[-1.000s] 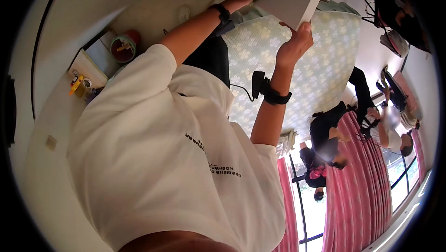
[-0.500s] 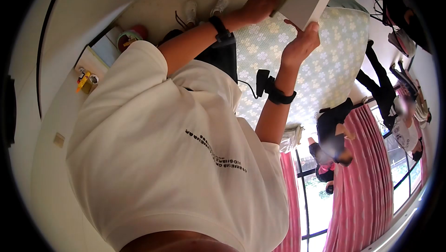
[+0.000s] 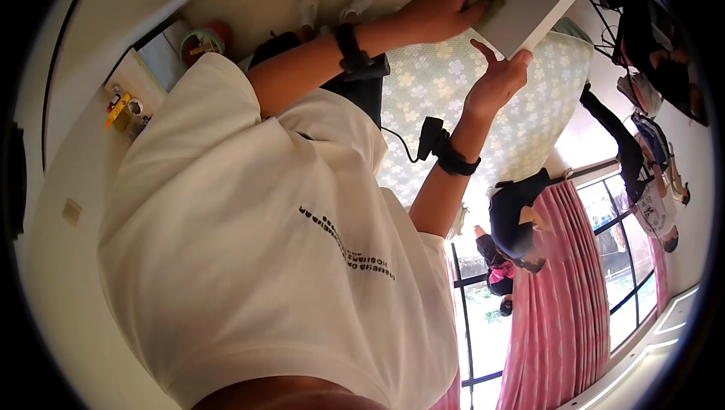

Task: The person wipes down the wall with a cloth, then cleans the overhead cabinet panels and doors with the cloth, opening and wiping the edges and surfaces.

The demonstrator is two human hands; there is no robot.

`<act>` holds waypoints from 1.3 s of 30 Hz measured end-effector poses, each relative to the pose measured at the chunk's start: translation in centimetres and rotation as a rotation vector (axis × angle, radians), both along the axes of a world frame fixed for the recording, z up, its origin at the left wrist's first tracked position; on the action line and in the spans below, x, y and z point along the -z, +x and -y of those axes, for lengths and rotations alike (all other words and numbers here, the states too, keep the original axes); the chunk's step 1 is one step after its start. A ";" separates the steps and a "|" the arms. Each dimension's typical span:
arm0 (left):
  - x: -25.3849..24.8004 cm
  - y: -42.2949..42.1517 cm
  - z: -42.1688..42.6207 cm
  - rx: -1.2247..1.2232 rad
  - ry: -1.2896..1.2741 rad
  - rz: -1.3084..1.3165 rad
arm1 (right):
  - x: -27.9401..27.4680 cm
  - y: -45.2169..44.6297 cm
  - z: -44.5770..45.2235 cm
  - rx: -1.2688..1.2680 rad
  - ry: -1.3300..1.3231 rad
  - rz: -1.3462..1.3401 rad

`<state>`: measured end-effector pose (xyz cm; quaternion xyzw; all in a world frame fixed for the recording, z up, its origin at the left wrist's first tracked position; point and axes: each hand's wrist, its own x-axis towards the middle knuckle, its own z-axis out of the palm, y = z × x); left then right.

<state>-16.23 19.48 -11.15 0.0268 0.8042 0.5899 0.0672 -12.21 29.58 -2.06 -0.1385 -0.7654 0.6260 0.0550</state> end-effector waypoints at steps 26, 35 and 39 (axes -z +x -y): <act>6.9 -3.0 11.7 -0.047 -0.458 -0.112 | -2.2 -5.4 12.9 -0.139 0.154 0.064; 12.0 -2.4 12.5 -0.028 -0.206 -0.008 | 0.6 -5.8 13.0 -0.187 -0.073 -0.127; 1.2 -3.0 14.8 0.280 -0.150 0.093 | 0.4 -5.9 12.6 -0.190 -0.046 -0.123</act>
